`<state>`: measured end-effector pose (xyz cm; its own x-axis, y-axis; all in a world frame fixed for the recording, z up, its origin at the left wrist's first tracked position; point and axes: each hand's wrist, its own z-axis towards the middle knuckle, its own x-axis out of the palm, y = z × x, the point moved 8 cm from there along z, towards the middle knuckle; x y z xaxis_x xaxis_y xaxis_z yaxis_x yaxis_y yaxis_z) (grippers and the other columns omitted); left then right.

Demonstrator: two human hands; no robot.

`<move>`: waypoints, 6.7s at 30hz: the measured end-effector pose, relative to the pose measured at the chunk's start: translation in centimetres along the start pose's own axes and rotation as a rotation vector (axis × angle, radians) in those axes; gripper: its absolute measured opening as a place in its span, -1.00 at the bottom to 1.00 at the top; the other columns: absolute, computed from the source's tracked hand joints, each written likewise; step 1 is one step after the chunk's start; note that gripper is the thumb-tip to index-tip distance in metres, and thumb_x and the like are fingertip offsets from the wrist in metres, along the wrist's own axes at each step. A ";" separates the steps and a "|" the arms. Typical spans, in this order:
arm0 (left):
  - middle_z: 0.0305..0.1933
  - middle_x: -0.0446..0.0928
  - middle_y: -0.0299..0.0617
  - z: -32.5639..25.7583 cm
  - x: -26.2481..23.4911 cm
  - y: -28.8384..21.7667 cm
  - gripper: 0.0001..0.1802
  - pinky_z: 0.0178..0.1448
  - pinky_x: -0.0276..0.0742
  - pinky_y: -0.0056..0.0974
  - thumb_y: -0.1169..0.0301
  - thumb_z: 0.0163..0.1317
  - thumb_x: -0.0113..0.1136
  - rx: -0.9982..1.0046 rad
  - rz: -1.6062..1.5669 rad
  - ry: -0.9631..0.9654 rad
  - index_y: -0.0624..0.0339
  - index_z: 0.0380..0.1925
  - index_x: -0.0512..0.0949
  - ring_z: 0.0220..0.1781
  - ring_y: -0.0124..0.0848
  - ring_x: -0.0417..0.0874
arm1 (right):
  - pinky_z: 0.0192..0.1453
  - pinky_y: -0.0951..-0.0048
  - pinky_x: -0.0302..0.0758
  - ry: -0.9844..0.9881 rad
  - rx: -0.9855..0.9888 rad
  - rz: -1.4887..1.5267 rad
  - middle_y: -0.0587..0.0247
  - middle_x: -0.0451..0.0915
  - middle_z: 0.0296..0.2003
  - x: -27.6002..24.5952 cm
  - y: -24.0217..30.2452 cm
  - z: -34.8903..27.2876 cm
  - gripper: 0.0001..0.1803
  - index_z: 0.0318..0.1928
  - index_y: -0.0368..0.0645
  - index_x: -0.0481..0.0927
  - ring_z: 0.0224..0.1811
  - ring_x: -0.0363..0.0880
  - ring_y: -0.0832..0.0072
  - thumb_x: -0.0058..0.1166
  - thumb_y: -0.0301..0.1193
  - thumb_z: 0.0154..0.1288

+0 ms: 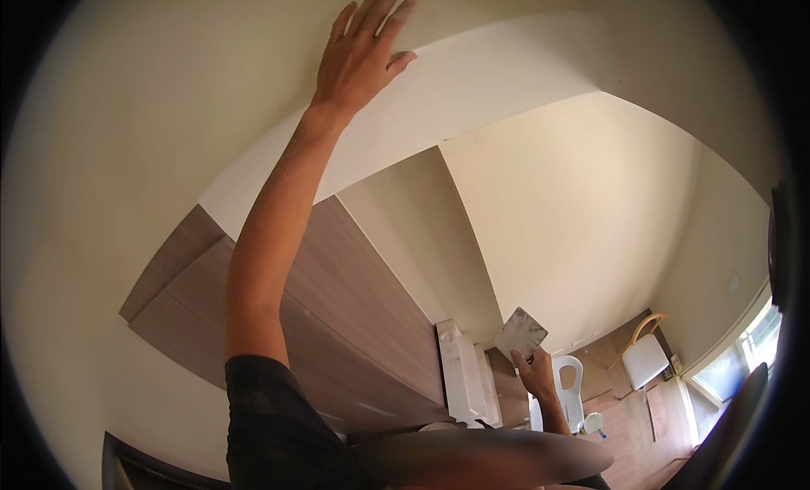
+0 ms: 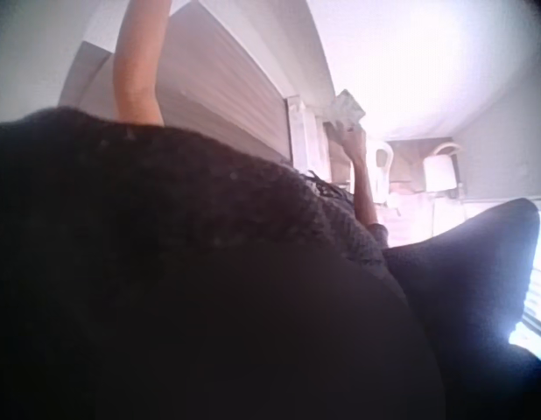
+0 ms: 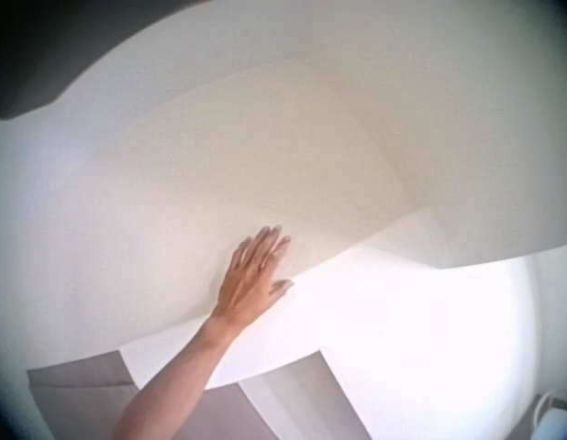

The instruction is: The person smooths a section of a wall using a small rectangular tool. They repeatedly rub the tool along the wall surface, occasionally pausing to reposition their hands or adjust the tool.

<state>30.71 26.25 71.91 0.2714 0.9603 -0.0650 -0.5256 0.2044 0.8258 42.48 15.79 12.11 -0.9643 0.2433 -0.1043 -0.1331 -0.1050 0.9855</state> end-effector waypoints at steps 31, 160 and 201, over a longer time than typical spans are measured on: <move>0.22 0.59 -0.20 -15.6 -6.6 -7.8 0.05 0.36 0.58 -0.05 -0.01 -0.19 0.78 -0.338 -1.279 0.708 0.11 0.35 0.55 0.29 -0.15 0.59 | -0.21 0.31 0.48 0.105 -0.759 0.367 0.19 0.63 -0.28 9.9 32.5 13.3 -0.76 -0.15 -0.23 0.60 -0.25 0.59 0.33 0.44 -0.50 0.31; -0.18 0.60 -0.17 4.2 7.1 -3.5 -0.88 0.01 0.52 -0.06 0.51 0.11 0.27 0.038 -0.154 -0.205 0.12 -0.33 0.55 -0.06 -0.16 0.62 | -0.02 0.14 0.59 -0.624 0.064 -0.189 0.03 0.75 -0.32 -10.5 -19.9 0.0 -0.84 -0.27 -0.30 0.75 -0.20 0.70 0.14 0.35 -0.42 0.37; -0.20 0.59 -0.19 18.3 15.2 -12.4 -0.94 -0.02 0.64 -0.04 0.47 0.26 0.20 0.020 -0.245 -0.183 0.10 -0.27 0.55 -0.03 -0.15 0.66 | 0.63 -0.04 0.31 -0.477 -0.941 0.671 -0.19 0.04 0.63 -14.3 38.4 24.8 0.15 0.64 -0.35 -0.04 0.65 0.15 -0.05 0.40 -0.02 0.39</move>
<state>56.13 34.82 70.92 0.5294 0.8326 -0.1630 -0.4116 0.4201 0.8088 56.79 32.19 54.79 -0.7528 0.1792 0.6334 0.0506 -0.9436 0.3272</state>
